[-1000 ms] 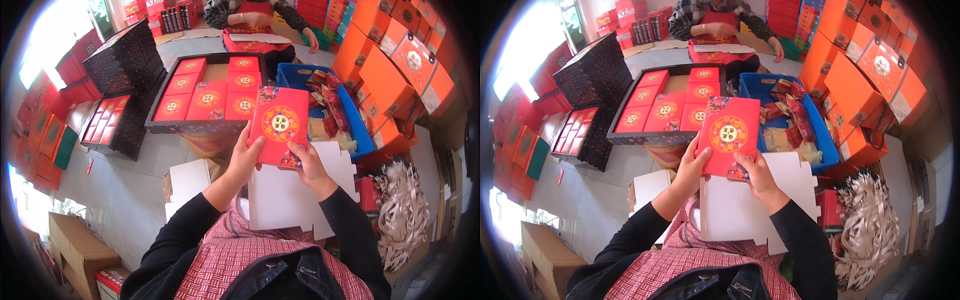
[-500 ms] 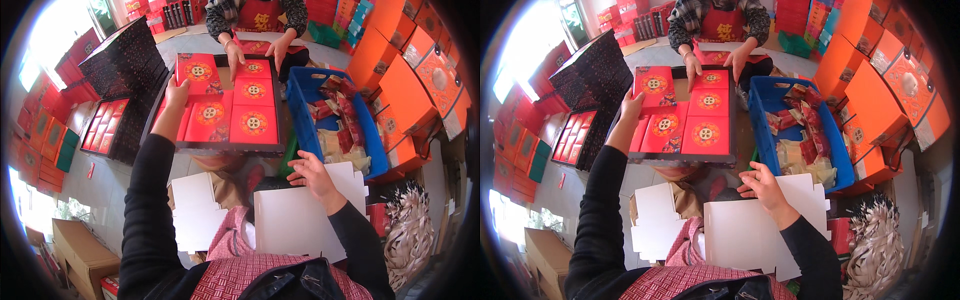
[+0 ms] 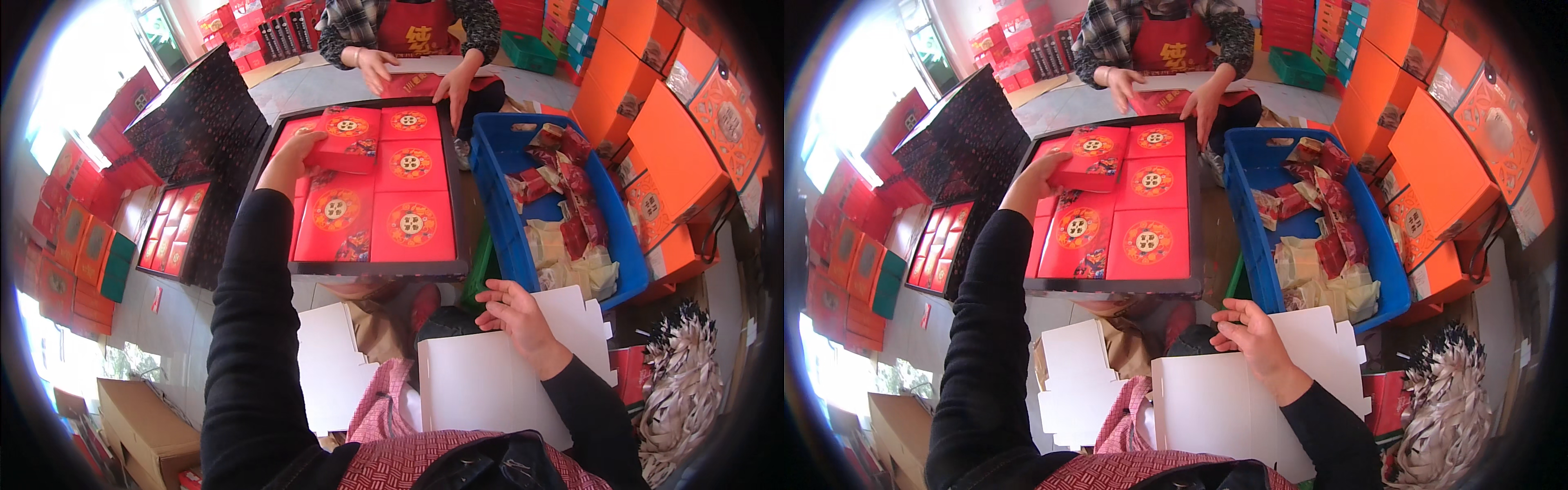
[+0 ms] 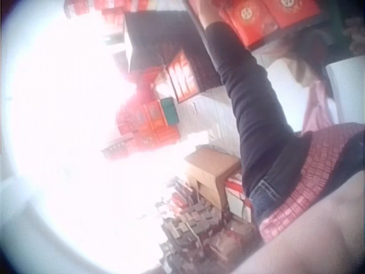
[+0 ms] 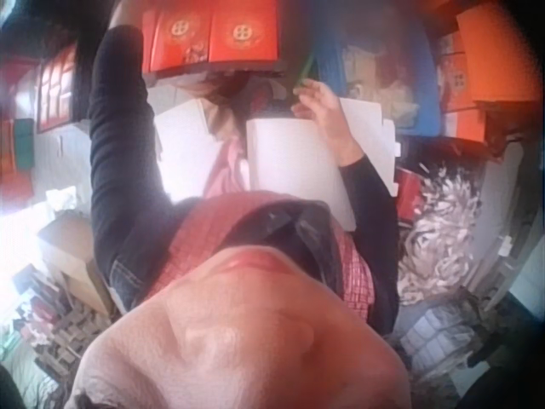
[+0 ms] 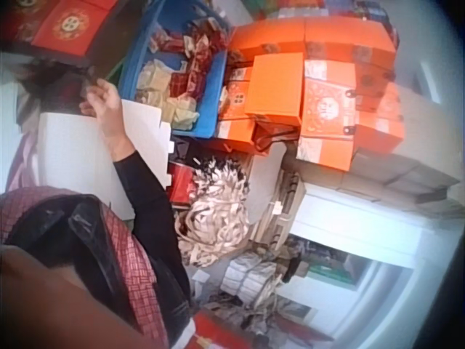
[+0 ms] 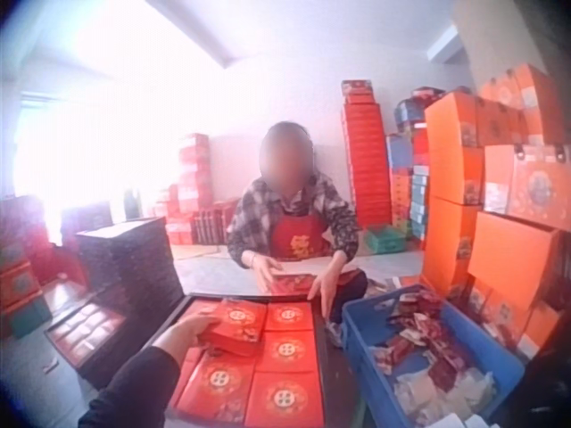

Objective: The person folds red paper into small rectangular boxes by hand. They repeatedly pick up flat red sheets, fold the edges to form the box shape, and place the finished boxes onto a stack on the table.

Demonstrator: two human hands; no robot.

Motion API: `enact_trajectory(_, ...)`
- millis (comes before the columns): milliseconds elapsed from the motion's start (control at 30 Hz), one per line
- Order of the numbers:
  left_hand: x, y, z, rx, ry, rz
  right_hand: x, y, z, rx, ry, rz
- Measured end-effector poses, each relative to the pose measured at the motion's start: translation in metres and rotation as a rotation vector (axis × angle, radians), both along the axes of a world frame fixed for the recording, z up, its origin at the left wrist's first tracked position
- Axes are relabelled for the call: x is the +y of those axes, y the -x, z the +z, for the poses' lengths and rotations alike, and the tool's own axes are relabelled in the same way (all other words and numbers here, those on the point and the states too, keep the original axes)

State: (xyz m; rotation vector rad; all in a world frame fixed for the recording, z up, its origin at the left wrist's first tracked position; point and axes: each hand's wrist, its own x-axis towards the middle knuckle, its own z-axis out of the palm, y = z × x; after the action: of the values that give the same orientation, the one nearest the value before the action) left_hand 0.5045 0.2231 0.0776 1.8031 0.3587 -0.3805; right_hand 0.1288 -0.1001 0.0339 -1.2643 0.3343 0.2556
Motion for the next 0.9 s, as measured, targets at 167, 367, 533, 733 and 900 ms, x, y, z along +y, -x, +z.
enact_trajectory(167,0.010,-0.016,-0.002,0.010,0.128,-0.053,0.002,0.002,-0.005,-0.008,-0.012,0.009)
enact_trajectory(367,-0.010,-0.013,-0.009,-0.005,0.141,-0.015,0.002,0.005,-0.005,-0.007,0.020,-0.006)
enact_trajectory(533,-0.011,-0.021,-0.015,0.058,0.377,0.065,0.006,0.004,-0.006,-0.026,0.040,0.012)
enact_trajectory(733,0.013,-0.026,-0.014,0.054,0.394,0.132,0.005,0.006,-0.009,-0.064,0.016,0.031)
enact_trajectory(900,0.015,-0.012,-0.005,-0.010,0.226,0.002,0.003,0.011,-0.006,-0.050,0.066,0.032)
